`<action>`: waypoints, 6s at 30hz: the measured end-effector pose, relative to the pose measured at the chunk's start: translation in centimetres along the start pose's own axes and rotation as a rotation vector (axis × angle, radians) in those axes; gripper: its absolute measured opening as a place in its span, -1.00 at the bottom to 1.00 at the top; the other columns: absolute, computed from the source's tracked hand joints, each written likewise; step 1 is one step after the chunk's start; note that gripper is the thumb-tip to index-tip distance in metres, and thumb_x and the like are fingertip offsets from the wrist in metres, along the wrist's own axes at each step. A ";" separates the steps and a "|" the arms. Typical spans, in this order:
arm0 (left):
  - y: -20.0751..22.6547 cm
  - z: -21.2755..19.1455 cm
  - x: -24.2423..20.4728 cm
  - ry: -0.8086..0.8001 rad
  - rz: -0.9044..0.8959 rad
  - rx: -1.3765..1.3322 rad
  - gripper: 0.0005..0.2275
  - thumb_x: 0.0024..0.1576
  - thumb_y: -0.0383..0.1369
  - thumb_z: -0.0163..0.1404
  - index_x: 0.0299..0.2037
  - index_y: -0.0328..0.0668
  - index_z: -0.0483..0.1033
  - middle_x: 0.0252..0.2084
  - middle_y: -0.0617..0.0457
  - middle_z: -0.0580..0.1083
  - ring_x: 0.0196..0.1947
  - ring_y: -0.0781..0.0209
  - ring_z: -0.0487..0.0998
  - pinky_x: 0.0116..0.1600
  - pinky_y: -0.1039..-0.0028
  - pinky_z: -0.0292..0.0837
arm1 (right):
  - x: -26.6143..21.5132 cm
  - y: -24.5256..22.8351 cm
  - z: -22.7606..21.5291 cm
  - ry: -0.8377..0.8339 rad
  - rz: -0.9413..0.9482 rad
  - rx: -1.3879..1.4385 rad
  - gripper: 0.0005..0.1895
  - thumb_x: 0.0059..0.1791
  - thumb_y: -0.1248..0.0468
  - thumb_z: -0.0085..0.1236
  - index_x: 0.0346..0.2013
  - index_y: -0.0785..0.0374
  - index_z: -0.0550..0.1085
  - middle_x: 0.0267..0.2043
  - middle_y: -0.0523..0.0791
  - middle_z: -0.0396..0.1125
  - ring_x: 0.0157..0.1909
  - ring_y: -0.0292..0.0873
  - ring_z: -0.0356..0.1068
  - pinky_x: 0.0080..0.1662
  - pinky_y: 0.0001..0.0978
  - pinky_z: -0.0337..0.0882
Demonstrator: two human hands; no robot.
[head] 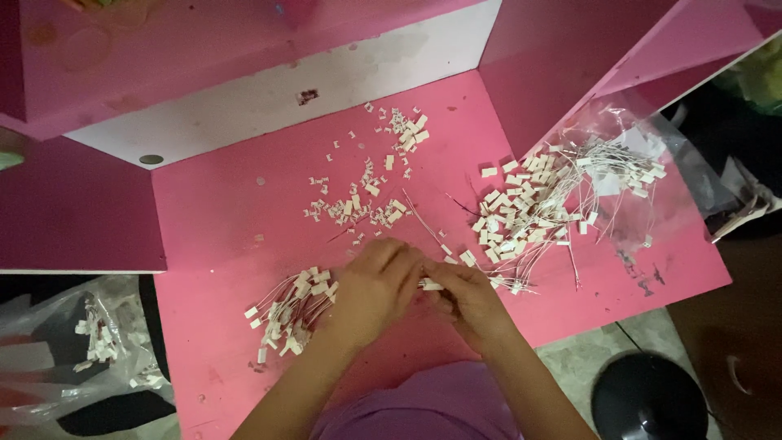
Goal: The person is manually attaching small white plastic connectors to the ends of thin wires.
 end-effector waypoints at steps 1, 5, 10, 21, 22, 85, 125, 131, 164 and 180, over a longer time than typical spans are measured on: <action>0.3 -0.3 0.0 0.000 0.003 0.001 -0.90 0.13 -0.45 0.16 -0.19 -0.27 0.62 -0.22 -0.04 0.55 -0.24 0.11 0.60 -0.21 0.40 0.56 | -0.1 -0.2 0.1 -0.001 -0.003 0.001 -0.72 0.06 0.14 0.14 -0.21 0.32 0.62 -0.60 -0.25 0.20 -0.58 -0.37 0.07 -0.50 -0.49 0.05; 1.3 -1.6 0.0 0.026 0.007 -0.193 -0.87 0.13 -0.45 0.16 -0.14 -0.20 0.64 -0.17 0.00 0.55 -0.15 0.11 0.60 -0.09 0.38 0.56 | -0.9 0.1 -0.1 0.001 0.056 0.096 -0.80 0.04 0.20 0.14 -0.20 0.29 0.53 -0.58 -0.24 0.18 -0.56 -0.36 0.06 -0.50 -0.48 0.02; 0.6 -1.4 0.5 -0.099 -0.189 -0.558 -0.86 0.13 -0.43 0.18 -0.12 -0.11 0.68 -0.13 0.02 0.57 -0.12 0.18 0.64 -0.06 0.45 0.62 | -2.0 -1.5 1.6 -0.093 0.015 0.131 -0.72 -0.01 0.15 0.13 -0.15 0.27 0.57 -0.62 -0.26 0.14 -0.61 -0.36 0.04 -0.53 -0.47 0.02; -1.2 1.3 -1.3 -0.297 -0.528 -0.688 -0.78 0.08 -0.42 0.20 -0.07 -0.19 0.67 -0.23 0.06 0.69 -0.28 0.37 0.70 -0.19 0.56 0.62 | -2.7 -2.7 -0.4 0.097 -0.121 -0.033 -0.75 -0.01 0.12 0.22 -0.25 0.26 0.54 -0.55 -0.17 0.34 -0.59 -0.32 0.27 -0.53 -0.48 0.18; -1.0 1.2 -1.5 -0.297 -0.531 -0.689 -0.78 0.08 -0.42 0.20 -0.07 -0.19 0.67 -0.23 0.06 0.69 -0.28 0.37 0.70 -0.19 0.56 0.62 | -2.9 -2.8 -0.2 0.098 -0.118 -0.033 -0.75 -0.01 0.12 0.22 -0.25 0.26 0.54 -0.55 -0.17 0.34 -0.59 -0.32 0.27 -0.53 -0.48 0.18; -6.8 6.9 -3.4 -0.193 -0.602 -0.712 -0.73 0.21 -0.24 0.10 0.04 -0.17 0.63 -0.04 0.00 0.63 -0.11 0.24 0.65 0.01 0.45 0.58 | -0.1 -5.7 -6.0 0.315 -0.248 -0.384 -0.69 -0.04 0.08 0.21 -0.25 0.30 0.59 -0.45 -0.14 0.39 -0.45 -0.31 0.29 -0.39 -0.45 0.27; 0.2 2.4 -1.6 -0.100 -0.757 -1.147 -0.82 0.13 -0.36 0.19 -0.18 -0.32 0.72 -0.42 0.10 0.62 -0.47 0.45 0.43 -0.37 0.60 0.29 | -7.4 -11.6 2.3 0.118 -0.467 -0.196 -0.83 0.04 0.34 0.16 -0.16 0.42 0.57 -0.53 -0.24 0.27 -0.58 -0.43 0.02 -0.54 -0.54 -0.03; -0.2 2.7 -1.4 -0.105 -0.735 -1.105 -0.84 0.12 -0.38 0.22 -0.19 -0.31 0.72 -0.40 0.11 0.62 -0.42 0.47 0.49 -0.32 0.62 0.36 | -7.7 -11.8 2.4 0.155 -0.446 -0.213 -0.81 0.02 0.35 0.19 -0.15 0.44 0.60 -0.53 -0.24 0.27 -0.59 -0.43 -0.02 -0.53 -0.54 -0.05; -6.0 2.8 -4.7 -0.017 -0.979 -1.013 -0.88 0.05 -0.41 0.16 -0.48 -0.29 0.62 -0.67 0.17 0.38 -0.74 0.48 0.25 -0.66 0.58 0.10 | 5.9 -8.0 -9.8 0.652 -0.371 -1.454 -0.69 -0.06 0.17 0.22 -0.03 0.11 0.55 -0.07 -0.03 0.42 -0.12 0.06 0.49 -0.14 -0.04 0.51; -4.1 4.0 -4.3 -0.168 -0.951 -1.000 -0.87 0.04 -0.38 0.14 -0.45 -0.29 0.64 -0.62 0.14 0.45 -0.68 0.47 0.31 -0.63 0.57 0.13 | 3.5 -5.8 -6.0 0.085 -0.232 -0.063 -0.80 0.07 0.30 0.02 -0.08 0.35 0.47 -0.14 0.06 0.51 -0.23 -0.09 0.54 -0.33 -0.38 0.53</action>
Point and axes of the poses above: each hand's wrist, its own x-axis towards the middle knuckle, its own z-axis out of the palm, y = z × x, the point moved 10 cm from there along x, towards the middle knuckle
